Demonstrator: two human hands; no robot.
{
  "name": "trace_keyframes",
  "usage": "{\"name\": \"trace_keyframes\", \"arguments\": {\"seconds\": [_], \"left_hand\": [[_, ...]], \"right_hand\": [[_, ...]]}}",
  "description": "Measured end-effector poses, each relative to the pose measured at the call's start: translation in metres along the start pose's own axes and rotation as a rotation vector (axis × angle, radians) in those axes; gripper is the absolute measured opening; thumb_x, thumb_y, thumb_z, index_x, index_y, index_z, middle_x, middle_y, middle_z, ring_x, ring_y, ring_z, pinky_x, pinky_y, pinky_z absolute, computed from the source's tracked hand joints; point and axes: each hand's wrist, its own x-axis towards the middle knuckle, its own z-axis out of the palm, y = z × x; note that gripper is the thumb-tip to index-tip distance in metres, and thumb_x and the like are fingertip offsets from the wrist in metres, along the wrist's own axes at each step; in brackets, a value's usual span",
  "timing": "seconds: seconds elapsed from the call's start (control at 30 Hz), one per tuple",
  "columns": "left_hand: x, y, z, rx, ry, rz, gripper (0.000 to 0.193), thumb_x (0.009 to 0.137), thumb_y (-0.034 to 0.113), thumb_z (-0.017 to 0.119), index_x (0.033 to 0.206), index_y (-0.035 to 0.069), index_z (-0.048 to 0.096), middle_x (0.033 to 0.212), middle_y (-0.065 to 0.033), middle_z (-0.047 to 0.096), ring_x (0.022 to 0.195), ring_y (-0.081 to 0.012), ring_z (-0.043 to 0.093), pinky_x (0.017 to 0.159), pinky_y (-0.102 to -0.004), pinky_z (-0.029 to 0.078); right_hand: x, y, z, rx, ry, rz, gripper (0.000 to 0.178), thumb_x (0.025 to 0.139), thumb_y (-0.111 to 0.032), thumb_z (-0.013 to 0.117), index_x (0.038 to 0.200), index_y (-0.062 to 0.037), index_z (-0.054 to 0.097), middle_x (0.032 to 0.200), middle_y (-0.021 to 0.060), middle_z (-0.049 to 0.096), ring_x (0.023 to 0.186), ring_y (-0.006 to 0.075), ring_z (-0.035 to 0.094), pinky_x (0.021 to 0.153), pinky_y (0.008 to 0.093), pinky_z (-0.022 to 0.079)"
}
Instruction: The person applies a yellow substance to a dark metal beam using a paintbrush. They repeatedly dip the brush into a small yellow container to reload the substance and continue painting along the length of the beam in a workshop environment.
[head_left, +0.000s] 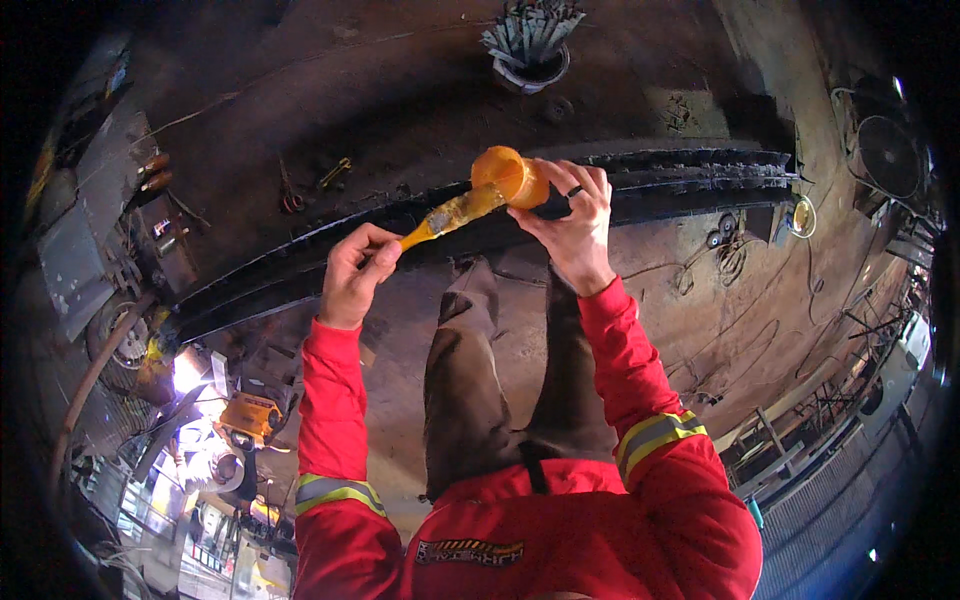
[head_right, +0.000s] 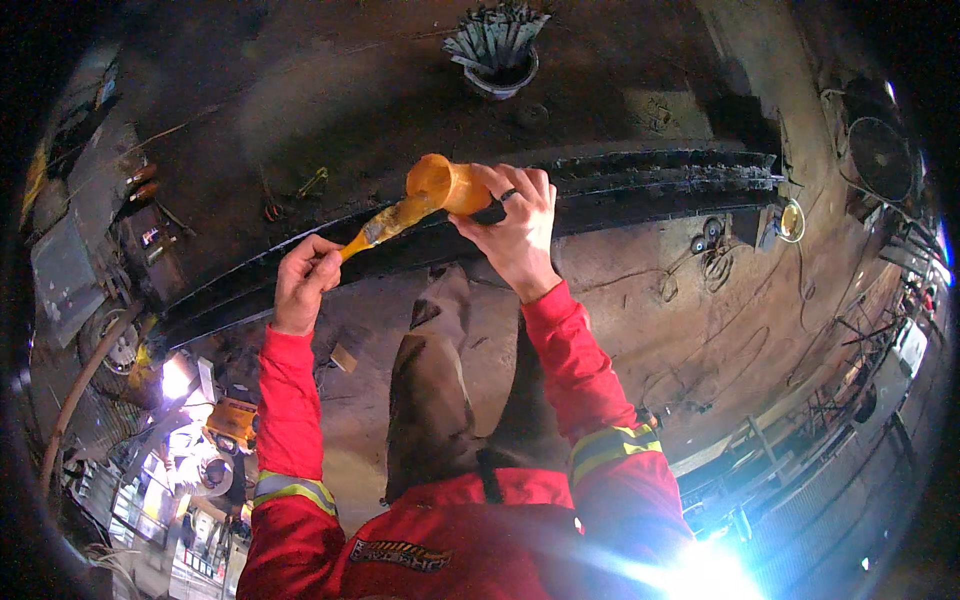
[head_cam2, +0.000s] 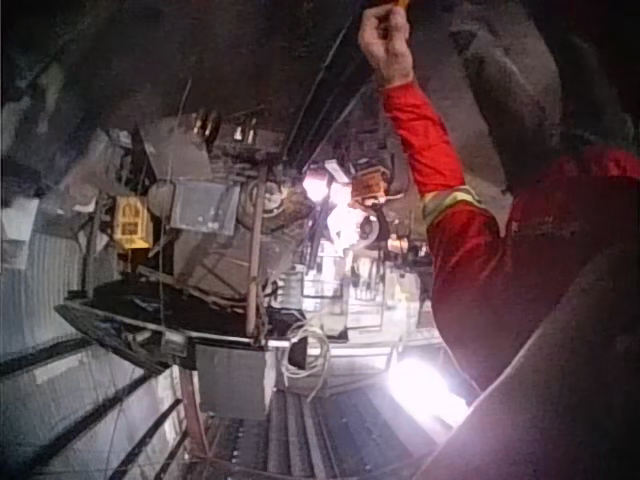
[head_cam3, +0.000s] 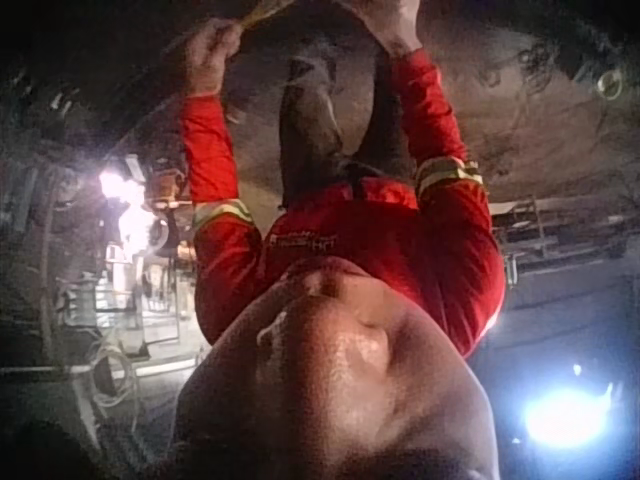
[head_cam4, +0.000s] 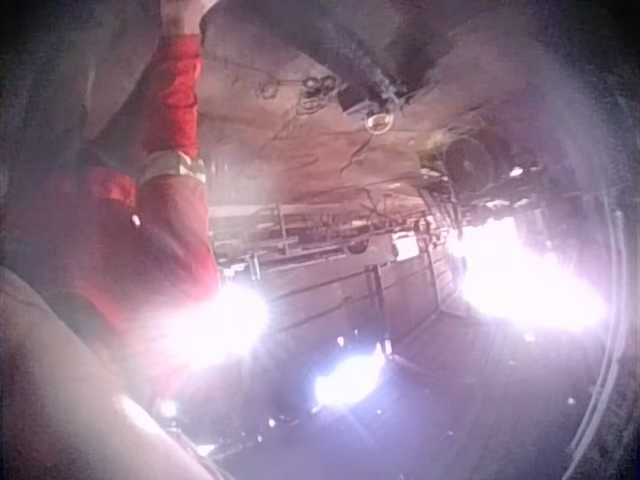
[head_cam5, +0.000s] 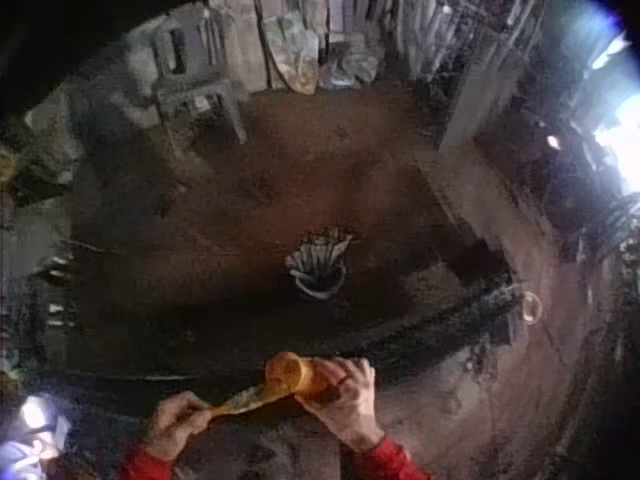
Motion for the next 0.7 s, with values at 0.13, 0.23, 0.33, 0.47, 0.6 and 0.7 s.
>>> {"name": "trace_keyframes", "arguments": {"seconds": [0.13,0.23,0.33,0.47,0.6,0.7], "left_hand": [[-0.011,0.012,-0.035,0.011,0.008,0.017,0.016,0.096,0.017,0.064,0.099,0.001,0.061,0.071,0.0049,0.047,0.062,-0.0037,0.037,0.057,-0.0224,0.029],[-0.022,0.018,-0.055,-0.035,0.034,0.060,0.016,0.095,0.015,0.064,0.102,0.001,0.059,0.075,0.0017,0.048,0.065,-0.0063,0.038,0.059,-0.0249,0.030],[-0.033,0.031,-0.069,-0.103,0.040,0.200,0.022,0.094,0.021,0.066,0.105,0.003,0.059,0.081,-0.0008,0.051,0.068,-0.0082,0.039,0.061,-0.0264,0.030],[-0.042,0.059,-0.076,-0.316,0.099,0.420,0.035,0.087,0.027,0.074,0.103,-0.001,0.060,0.087,-0.0039,0.057,0.075,-0.0123,0.052,0.069,-0.0279,0.044],[-0.041,0.080,-0.079,-0.236,0.076,0.472,0.038,0.090,0.028,0.071,0.110,-0.002,0.060,0.083,-0.0031,0.056,0.073,-0.0113,0.051,0.070,-0.0268,0.042],[-0.031,0.058,-0.071,-0.081,0.153,0.272,0.036,0.092,0.022,0.068,0.116,-0.004,0.061,0.082,-0.0014,0.056,0.074,-0.0074,0.048,0.068,-0.0223,0.039]], "right_hand": [[0.025,-0.019,0.006,0.044,0.054,0.088,0.060,0.058,-0.019,0.091,0.114,-0.0128,0.071,0.110,0.0067,0.069,0.104,0.0275,0.059,0.093,0.0399,0.047],[0.040,-0.018,0.005,0.043,0.088,0.116,0.059,0.059,-0.019,0.091,0.114,-0.0116,0.071,0.111,0.0080,0.070,0.104,0.0280,0.059,0.093,0.0398,0.048],[0.044,-0.012,0.003,0.034,0.084,0.159,0.059,0.060,-0.020,0.092,0.115,-0.0100,0.071,0.112,0.0091,0.070,0.107,0.0282,0.060,0.095,0.0397,0.049],[0.033,0.006,0.011,0.043,0.111,0.167,0.061,0.060,-0.022,0.093,0.115,-0.0090,0.071,0.112,0.0094,0.070,0.107,0.0284,0.061,0.096,0.0391,0.049],[0.017,0.022,0.009,0.065,0.123,0.271,0.061,0.060,-0.021,0.094,0.114,-0.0055,0.070,0.109,0.0084,0.071,0.103,0.0257,0.061,0.093,0.0364,0.050],[0.004,0.042,0.006,0.067,0.144,0.369,0.064,0.059,-0.021,0.095,0.116,-0.0053,0.070,0.106,0.0069,0.070,0.100,0.0216,0.060,0.092,0.0345,0.050]]}}
